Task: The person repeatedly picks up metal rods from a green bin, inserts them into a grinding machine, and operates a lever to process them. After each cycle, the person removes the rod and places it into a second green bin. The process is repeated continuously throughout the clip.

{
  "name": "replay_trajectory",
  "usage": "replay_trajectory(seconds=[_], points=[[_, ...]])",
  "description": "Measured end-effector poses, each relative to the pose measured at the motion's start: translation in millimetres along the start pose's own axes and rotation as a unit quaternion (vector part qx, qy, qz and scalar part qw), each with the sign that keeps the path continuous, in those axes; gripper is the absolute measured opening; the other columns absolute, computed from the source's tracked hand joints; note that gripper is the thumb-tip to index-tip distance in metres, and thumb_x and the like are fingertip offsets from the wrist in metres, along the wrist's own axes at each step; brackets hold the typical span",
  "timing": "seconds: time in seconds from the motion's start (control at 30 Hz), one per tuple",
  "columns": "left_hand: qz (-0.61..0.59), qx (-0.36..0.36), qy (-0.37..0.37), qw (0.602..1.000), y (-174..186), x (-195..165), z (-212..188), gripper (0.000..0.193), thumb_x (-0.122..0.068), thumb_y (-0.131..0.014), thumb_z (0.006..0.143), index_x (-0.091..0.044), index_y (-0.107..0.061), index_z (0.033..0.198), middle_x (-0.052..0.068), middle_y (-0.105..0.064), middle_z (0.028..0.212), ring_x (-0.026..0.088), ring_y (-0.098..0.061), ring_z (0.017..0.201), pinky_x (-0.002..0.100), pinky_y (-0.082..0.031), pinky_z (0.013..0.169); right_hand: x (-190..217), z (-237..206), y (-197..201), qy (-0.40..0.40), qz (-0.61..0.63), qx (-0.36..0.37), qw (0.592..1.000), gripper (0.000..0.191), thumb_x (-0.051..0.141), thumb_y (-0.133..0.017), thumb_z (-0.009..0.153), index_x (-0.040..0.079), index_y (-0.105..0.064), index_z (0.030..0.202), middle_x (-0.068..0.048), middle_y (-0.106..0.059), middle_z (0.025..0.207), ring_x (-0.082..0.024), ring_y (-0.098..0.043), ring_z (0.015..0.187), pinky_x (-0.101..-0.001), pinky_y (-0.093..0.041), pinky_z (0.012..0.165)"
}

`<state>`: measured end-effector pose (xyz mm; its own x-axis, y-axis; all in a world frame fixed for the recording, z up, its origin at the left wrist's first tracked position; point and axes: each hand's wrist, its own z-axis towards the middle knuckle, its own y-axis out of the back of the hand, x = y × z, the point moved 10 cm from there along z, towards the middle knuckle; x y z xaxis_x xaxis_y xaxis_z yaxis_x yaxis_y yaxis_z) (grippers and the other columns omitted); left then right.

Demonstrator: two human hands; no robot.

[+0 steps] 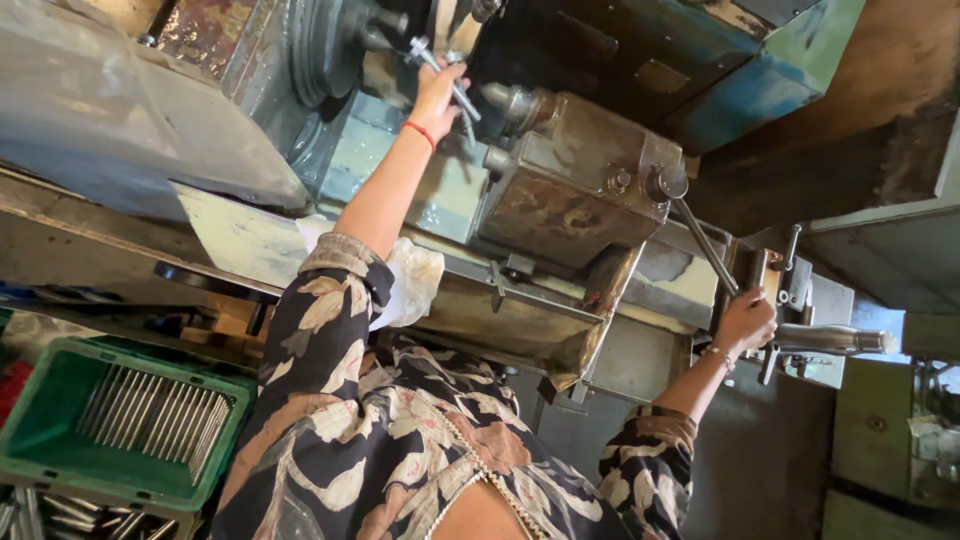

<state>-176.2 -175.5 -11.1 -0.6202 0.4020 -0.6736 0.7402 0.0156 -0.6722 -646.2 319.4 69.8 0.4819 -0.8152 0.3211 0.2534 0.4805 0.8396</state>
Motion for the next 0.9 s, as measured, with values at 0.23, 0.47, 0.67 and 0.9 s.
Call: replay_trajectory(seconds=[0.23, 0.47, 0.67, 0.9], points=[[-0.028, 0.063, -0.049, 0.996, -33, -18, -15, 0.056, 0.0, -0.068, 0.084, -0.021, -0.039, 0.126, 0.005, -0.053, 0.11, 0.024, -0.061, 0.101, 0.066, -0.053, 0.083, -5, 3, -7, -0.023, 0.011, 0.012, 1.0, 0.056, 0.038, -0.048, 0.113, 0.003, -0.073, 0.076, -0.013, -0.065, 0.063, -0.028, -0.068, 0.057, -0.0458, -0.052, 0.058], [-0.064, -0.023, -0.005, 0.998, 1, -6, -2, 0.059, -0.005, -0.07, 0.083, -0.023, -0.036, 0.127, 0.012, -0.051, 0.115, 0.032, -0.06, 0.099, 0.075, -0.05, 0.09, 0, 1, -3, 0.021, 0.0, -0.036, 0.999, 0.059, 0.036, -0.051, 0.114, 0.003, -0.07, 0.07, -0.015, -0.063, 0.06, -0.029, -0.063, 0.057, -0.0481, -0.048, 0.061], [-0.047, -0.077, 0.018, 0.996, 35, 0, 7, 0.057, -0.006, -0.07, 0.081, -0.024, -0.037, 0.124, 0.008, -0.048, 0.127, 0.036, -0.056, 0.113, 0.081, -0.037, 0.1, 5, -2, 1, 0.05, 0.002, -0.062, 0.997, 0.058, 0.036, -0.053, 0.114, 0.003, -0.068, 0.068, -0.015, -0.062, 0.059, -0.03, -0.062, 0.056, -0.0481, -0.046, 0.061], [-0.119, -0.094, -0.048, 0.987, 39, -14, 3, 0.055, -0.005, -0.067, 0.084, -0.024, -0.04, 0.128, 0.01, -0.052, 0.122, 0.032, -0.055, 0.114, 0.081, -0.036, 0.102, -2, 2, -5, 0.008, 0.032, -0.018, 0.999, 0.059, 0.035, -0.051, 0.114, 0.004, -0.068, 0.068, -0.013, -0.061, 0.057, -0.026, -0.061, 0.052, -0.0448, -0.047, 0.06]])
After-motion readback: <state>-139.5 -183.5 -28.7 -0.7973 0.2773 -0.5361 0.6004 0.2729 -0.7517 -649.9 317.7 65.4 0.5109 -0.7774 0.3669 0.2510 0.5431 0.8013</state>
